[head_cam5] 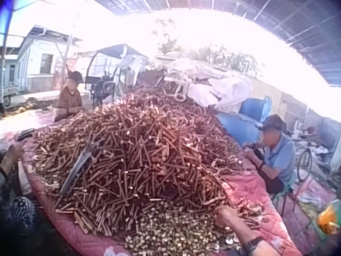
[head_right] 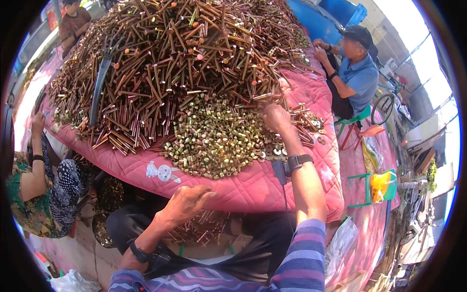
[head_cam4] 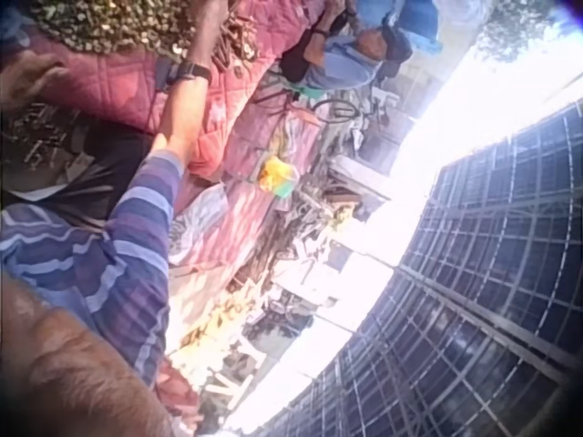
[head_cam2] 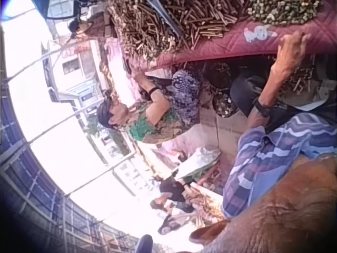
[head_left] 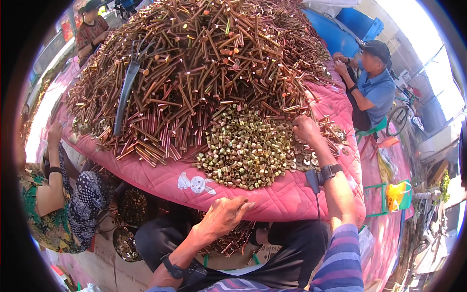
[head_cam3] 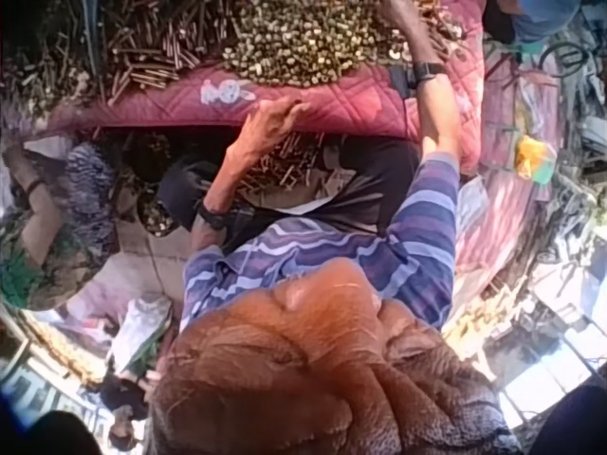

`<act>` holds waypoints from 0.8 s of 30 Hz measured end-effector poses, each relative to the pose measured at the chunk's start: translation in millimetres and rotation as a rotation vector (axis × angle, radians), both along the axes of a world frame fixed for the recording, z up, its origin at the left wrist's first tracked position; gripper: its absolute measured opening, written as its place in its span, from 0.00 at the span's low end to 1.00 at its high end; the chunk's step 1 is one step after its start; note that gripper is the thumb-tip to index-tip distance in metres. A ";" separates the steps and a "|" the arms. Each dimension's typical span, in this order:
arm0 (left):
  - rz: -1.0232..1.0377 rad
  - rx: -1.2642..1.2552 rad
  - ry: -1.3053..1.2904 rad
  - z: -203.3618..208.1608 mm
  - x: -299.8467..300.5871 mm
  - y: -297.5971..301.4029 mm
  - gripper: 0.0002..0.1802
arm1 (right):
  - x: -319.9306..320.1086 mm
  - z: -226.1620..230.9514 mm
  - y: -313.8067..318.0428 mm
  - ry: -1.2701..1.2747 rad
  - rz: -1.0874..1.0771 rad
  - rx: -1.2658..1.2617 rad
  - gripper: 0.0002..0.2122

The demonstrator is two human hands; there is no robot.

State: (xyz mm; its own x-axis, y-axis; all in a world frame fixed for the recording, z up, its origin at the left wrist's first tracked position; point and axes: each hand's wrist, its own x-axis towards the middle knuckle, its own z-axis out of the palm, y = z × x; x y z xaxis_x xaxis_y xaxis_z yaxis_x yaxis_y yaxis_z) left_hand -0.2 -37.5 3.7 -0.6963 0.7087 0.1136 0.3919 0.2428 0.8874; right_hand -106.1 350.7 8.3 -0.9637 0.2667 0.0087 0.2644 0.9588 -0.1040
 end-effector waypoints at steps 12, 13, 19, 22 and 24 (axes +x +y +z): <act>-0.002 -0.099 -0.080 4.9 -1.3 7.1 0.14 | 32.1 27.4 -18.8 0.184 0.008 -0.119 0.14; 0.011 -0.096 -0.071 6.1 -1.0 8.3 0.13 | 37.7 26.3 -15.7 0.183 0.002 -0.118 0.14; 0.020 -0.019 -0.063 1.3 -0.5 15.3 0.13 | 89.3 39.6 -37.7 0.381 -0.097 -0.886 0.10; 0.052 0.059 -0.111 -6.9 2.5 15.3 0.17 | 119.1 37.1 -84.3 0.293 -0.052 -1.166 0.07; 0.035 -0.002 -0.400 8.9 1.6 16.3 0.24 | 140.2 39.9 -118.1 0.173 -0.035 -1.306 0.07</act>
